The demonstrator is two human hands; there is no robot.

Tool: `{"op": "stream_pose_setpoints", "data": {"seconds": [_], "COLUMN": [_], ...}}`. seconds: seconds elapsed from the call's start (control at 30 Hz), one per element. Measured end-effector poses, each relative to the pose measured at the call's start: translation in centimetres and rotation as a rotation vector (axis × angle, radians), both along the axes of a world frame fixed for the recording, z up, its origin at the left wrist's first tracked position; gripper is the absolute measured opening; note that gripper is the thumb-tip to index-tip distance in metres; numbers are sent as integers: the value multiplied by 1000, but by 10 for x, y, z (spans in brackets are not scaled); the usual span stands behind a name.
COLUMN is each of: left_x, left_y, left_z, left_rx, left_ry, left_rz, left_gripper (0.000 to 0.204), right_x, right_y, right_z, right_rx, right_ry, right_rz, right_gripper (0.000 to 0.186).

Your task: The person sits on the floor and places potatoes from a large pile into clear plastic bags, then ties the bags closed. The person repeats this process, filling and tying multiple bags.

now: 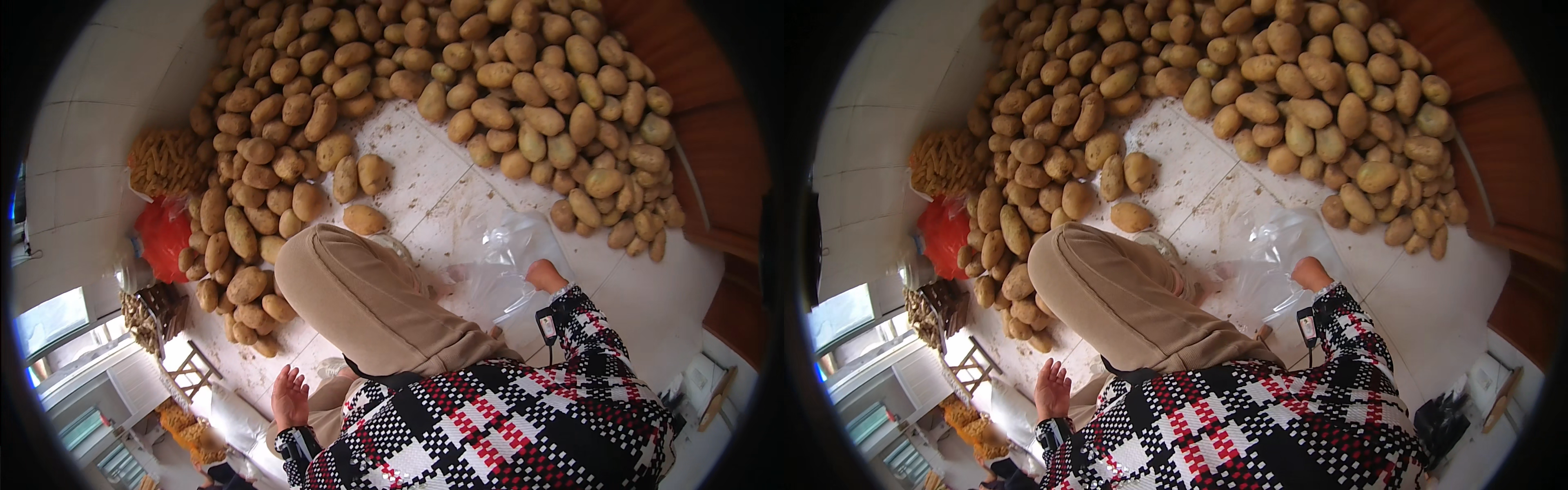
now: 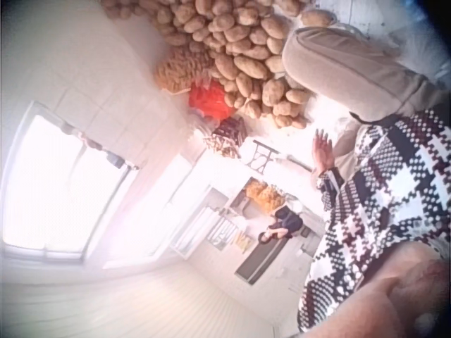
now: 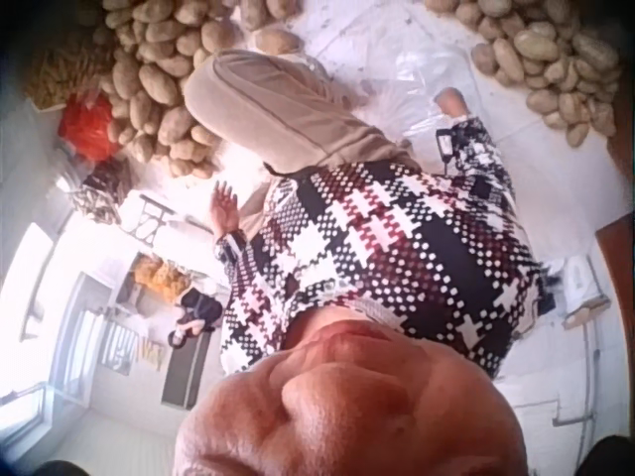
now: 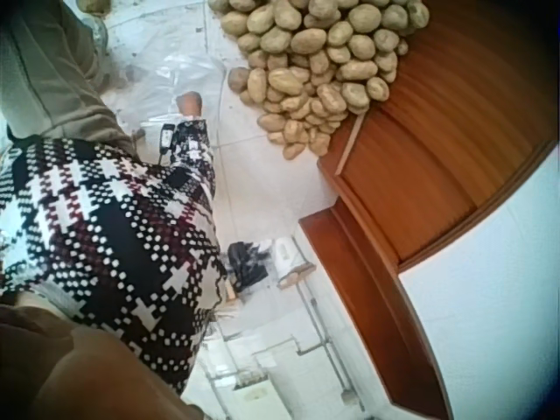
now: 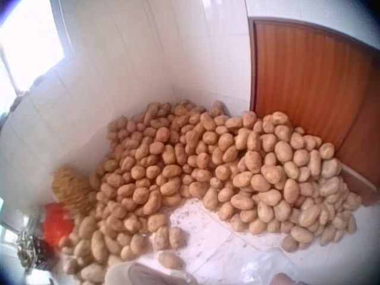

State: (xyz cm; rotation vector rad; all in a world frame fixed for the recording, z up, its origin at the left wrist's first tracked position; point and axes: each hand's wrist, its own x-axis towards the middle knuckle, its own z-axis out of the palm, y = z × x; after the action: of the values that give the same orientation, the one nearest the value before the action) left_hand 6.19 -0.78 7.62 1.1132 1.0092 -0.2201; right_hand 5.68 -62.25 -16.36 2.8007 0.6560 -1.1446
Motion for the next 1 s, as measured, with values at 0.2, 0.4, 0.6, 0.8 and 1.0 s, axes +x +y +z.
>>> {"op": "stream_pose_setpoints", "data": {"seconds": [0.2, 0.4, 0.6, 0.8, 1.0], "left_x": [5, 7, 17, 34, 65], "left_y": [-3, -3, -6, -8, -46], "left_z": [-29, -53, -35, 7, 52], "left_rx": [-56, -82, -69, -60, -22], "left_ry": [-89, -175, -264, -434, -554], "left_rz": [26, 24, -22, -162, -420], "left_gripper": [33, 30, 29, 27, 26], "right_x": [10, 34, 43, 53, 79], "right_y": [-17, -22, -19, -9, 36], "right_z": [78, 145, 210, 253, 269], "right_rx": [260, 418, 804, 1473, 1973], "right_ry": [89, 209, 299, 342, 424], "right_rz": [-787, -831, -1481, -1765, -1722], "right_gripper": [22, 22, 19, 24, 38]}}
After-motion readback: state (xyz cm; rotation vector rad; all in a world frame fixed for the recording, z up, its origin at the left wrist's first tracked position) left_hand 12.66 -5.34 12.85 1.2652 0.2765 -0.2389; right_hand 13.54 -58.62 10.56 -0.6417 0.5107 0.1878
